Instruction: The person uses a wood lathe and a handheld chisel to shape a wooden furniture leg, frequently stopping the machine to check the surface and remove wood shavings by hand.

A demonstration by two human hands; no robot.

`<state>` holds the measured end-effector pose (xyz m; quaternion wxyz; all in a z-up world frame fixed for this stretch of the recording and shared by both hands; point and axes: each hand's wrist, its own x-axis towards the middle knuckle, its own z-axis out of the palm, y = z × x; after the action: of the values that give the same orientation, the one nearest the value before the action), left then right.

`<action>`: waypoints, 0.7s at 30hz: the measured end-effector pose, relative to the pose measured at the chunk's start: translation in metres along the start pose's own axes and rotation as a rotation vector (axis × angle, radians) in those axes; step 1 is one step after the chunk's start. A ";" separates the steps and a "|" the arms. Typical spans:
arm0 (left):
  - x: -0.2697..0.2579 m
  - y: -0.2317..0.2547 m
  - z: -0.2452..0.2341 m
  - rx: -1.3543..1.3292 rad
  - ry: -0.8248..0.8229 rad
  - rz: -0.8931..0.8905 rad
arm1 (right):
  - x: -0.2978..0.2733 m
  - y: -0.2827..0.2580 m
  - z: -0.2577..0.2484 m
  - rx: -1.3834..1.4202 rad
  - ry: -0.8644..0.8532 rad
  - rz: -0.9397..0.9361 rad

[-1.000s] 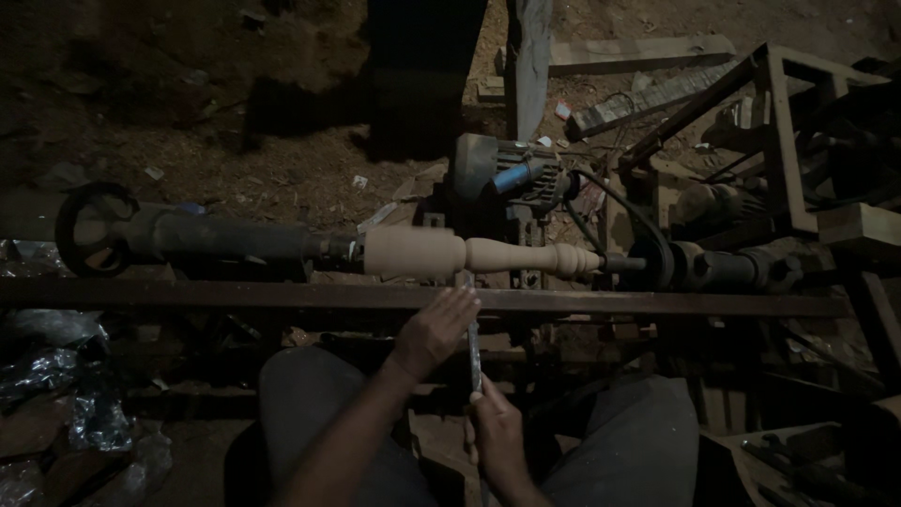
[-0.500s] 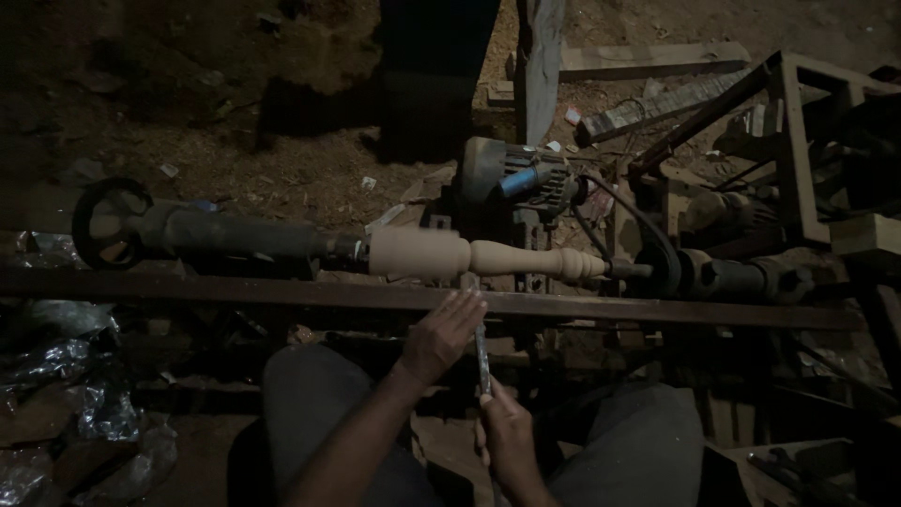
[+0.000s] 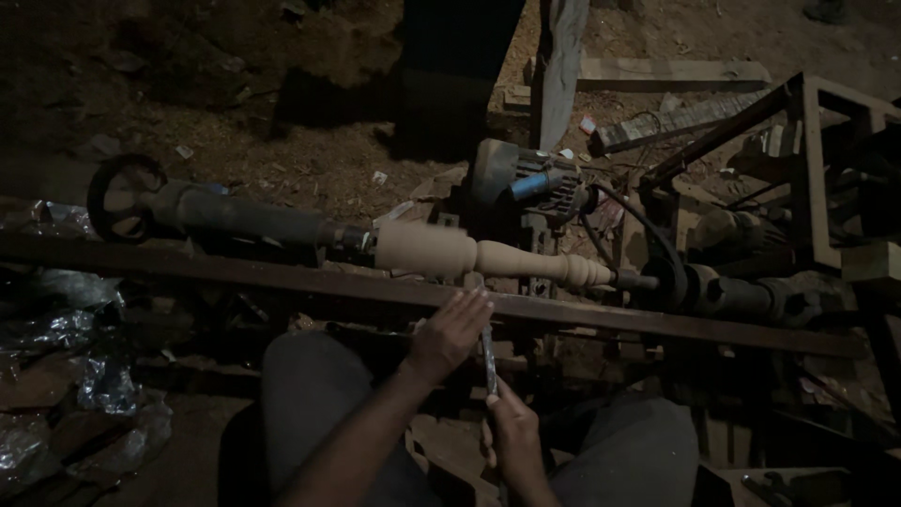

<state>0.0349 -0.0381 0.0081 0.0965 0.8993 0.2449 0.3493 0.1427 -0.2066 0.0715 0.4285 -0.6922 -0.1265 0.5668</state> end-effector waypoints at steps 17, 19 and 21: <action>0.001 0.011 0.010 -0.015 0.054 -0.040 | 0.008 0.003 -0.026 -0.093 -0.006 -0.029; 0.001 0.012 0.011 0.005 0.055 -0.038 | 0.010 0.002 -0.030 -0.080 -0.028 -0.037; 0.000 0.014 0.015 0.023 0.053 -0.035 | 0.012 0.003 -0.035 -0.064 -0.049 -0.042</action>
<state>0.0501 -0.0501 0.0024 0.0855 0.8862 0.2674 0.3685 0.1769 -0.2166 0.0608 0.4145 -0.6888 -0.1694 0.5701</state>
